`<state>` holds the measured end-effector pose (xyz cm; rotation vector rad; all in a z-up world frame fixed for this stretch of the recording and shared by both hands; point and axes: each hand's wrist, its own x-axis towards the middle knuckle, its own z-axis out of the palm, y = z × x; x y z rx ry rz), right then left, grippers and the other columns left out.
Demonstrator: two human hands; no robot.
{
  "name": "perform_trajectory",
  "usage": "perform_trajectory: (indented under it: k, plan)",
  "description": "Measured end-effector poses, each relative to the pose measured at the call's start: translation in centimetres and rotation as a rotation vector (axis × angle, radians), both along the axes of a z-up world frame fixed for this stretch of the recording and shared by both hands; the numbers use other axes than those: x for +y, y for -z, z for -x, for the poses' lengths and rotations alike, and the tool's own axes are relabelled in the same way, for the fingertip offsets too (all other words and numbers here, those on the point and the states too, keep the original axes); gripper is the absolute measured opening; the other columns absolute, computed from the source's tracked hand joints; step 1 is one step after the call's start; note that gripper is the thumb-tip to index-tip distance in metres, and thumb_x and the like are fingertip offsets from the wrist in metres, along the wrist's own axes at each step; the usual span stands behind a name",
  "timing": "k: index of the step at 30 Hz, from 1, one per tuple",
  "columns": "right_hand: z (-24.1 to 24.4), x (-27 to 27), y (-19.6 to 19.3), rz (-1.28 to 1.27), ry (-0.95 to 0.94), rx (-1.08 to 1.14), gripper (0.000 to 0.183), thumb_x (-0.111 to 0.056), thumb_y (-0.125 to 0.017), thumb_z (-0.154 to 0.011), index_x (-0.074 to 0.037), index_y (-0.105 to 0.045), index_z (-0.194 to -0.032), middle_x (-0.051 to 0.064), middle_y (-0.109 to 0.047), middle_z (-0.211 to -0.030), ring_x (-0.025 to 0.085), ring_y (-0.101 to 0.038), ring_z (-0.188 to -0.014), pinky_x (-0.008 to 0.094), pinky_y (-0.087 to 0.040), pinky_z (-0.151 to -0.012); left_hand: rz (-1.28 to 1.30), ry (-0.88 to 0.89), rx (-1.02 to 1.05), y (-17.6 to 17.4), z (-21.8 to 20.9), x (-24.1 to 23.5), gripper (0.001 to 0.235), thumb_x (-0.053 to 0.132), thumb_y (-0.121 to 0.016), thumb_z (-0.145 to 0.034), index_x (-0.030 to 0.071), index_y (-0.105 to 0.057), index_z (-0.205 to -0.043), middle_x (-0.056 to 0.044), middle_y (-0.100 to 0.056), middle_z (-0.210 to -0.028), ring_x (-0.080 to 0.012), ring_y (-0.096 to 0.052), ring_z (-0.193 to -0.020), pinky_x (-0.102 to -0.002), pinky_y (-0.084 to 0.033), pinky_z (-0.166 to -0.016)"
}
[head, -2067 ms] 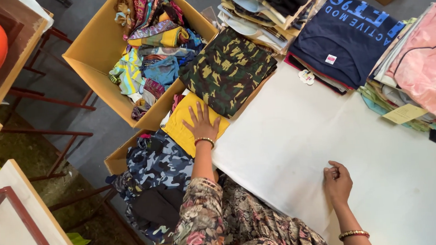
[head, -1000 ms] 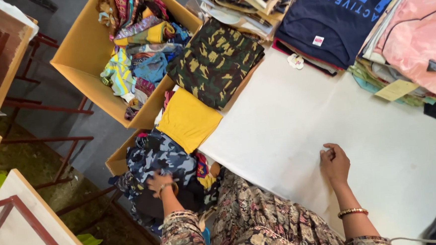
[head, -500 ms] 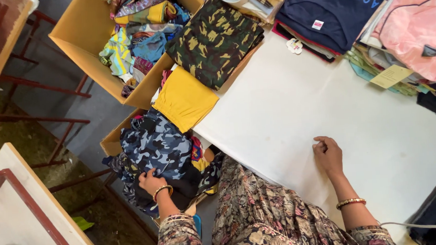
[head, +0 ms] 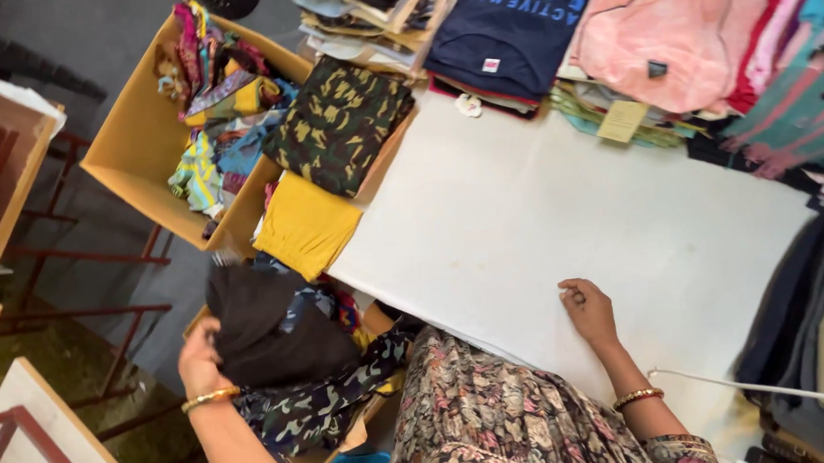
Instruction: The person folds several pieces of clothing on a white table. They handle a camouflage-patterned garment, a yellow garment, and a black garment, folding each one neatly and placing them into a cardboard box.
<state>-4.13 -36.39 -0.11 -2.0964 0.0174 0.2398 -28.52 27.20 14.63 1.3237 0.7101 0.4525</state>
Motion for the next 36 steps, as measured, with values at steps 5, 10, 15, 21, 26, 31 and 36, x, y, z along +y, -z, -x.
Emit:
perform_trajectory:
  k: [5,10,15,21,26,31,36]
  plan:
    - [0.5,-0.8,1.5,-0.087,0.016,0.044,0.018,-0.007,-0.072,-0.090,-0.007,-0.074,-0.107,0.002,-0.066,-0.080,0.009,-0.056,-0.067,0.025,-0.051,-0.064,0.083,0.359,-0.433,-12.9,-13.0,-12.3,0.035,-0.007,-0.044,-0.063,-0.002,-0.059,-0.095,-0.013,-0.064,-0.110,-0.0239,-0.061,-0.103,-0.031,-0.047,-0.099]
    - [0.6,-1.8,3.1,-0.134,0.035,0.054,0.024,-0.004,-0.072,-0.087,-0.005,-0.073,-0.112,0.002,-0.068,-0.078,0.008,-0.058,-0.067,0.024,-0.051,-0.064,0.281,0.306,-0.624,-5.5,-24.2,-17.9,0.029,-0.001,-0.058,-0.078,-0.001,-0.066,-0.106,-0.009,-0.068,-0.121,-0.0216,-0.062,-0.116,-0.036,-0.047,-0.110]
    - [1.5,-3.8,4.6,-0.435,0.108,0.216,0.042,0.002,-0.067,-0.084,-0.003,-0.064,-0.126,0.004,-0.069,-0.088,0.011,-0.063,-0.072,0.027,-0.053,-0.061,0.299,0.153,0.234,23.4,-27.4,-15.0,0.039,0.039,-0.039,-0.105,0.013,-0.063,-0.122,-0.006,-0.066,-0.116,-0.0228,-0.054,-0.097,-0.039,-0.046,-0.089]
    - [1.7,-3.2,3.6,-0.392,0.190,0.245,0.043,-0.004,-0.072,-0.086,-0.005,-0.063,-0.128,0.004,-0.068,-0.092,0.011,-0.062,-0.077,0.028,-0.054,-0.065,0.200,0.588,0.578,9.0,-25.1,-29.5,0.078,0.064,-0.054,-0.082,0.024,-0.046,-0.149,-0.001,-0.052,-0.144,-0.0230,-0.051,-0.121,-0.050,-0.042,-0.092]
    - [-1.4,2.1,-2.0,-0.092,0.110,0.015,0.046,-0.008,-0.078,-0.081,-0.010,-0.067,-0.126,0.007,-0.068,-0.108,0.018,-0.066,-0.094,0.032,-0.057,-0.080,-0.622,0.581,0.158,16.2,-23.5,-31.0,0.101,0.050,-0.085,-0.079,0.019,-0.033,-0.160,-0.019,-0.037,-0.143,-0.0377,-0.044,-0.130,-0.051,-0.040,-0.112]
    - [-8.2,7.0,-8.3,0.283,0.002,-0.472,0.057,-0.004,-0.073,-0.077,-0.016,-0.063,-0.132,0.008,-0.058,-0.135,0.032,-0.051,-0.129,0.046,-0.040,-0.107,-1.051,0.948,0.230,5.5,-21.8,-31.3,0.120,0.033,-0.093,-0.058,0.022,-0.031,-0.160,-0.026,-0.028,-0.153,-0.0517,-0.039,-0.131,-0.056,-0.042,-0.095]
    - [-15.3,9.6,-11.8,0.667,-0.459,-0.469,0.089,0.002,-0.071,-0.056,-0.023,-0.061,-0.140,0.003,-0.057,-0.146,0.033,-0.044,-0.132,0.064,-0.029,-0.100,-0.697,0.827,0.467,5.6,-23.9,-27.5,0.084,-0.008,-0.051,-0.076,0.027,-0.050,-0.152,-0.019,-0.071,-0.110,-0.0382,-0.067,-0.107,-0.042,-0.054,-0.094]
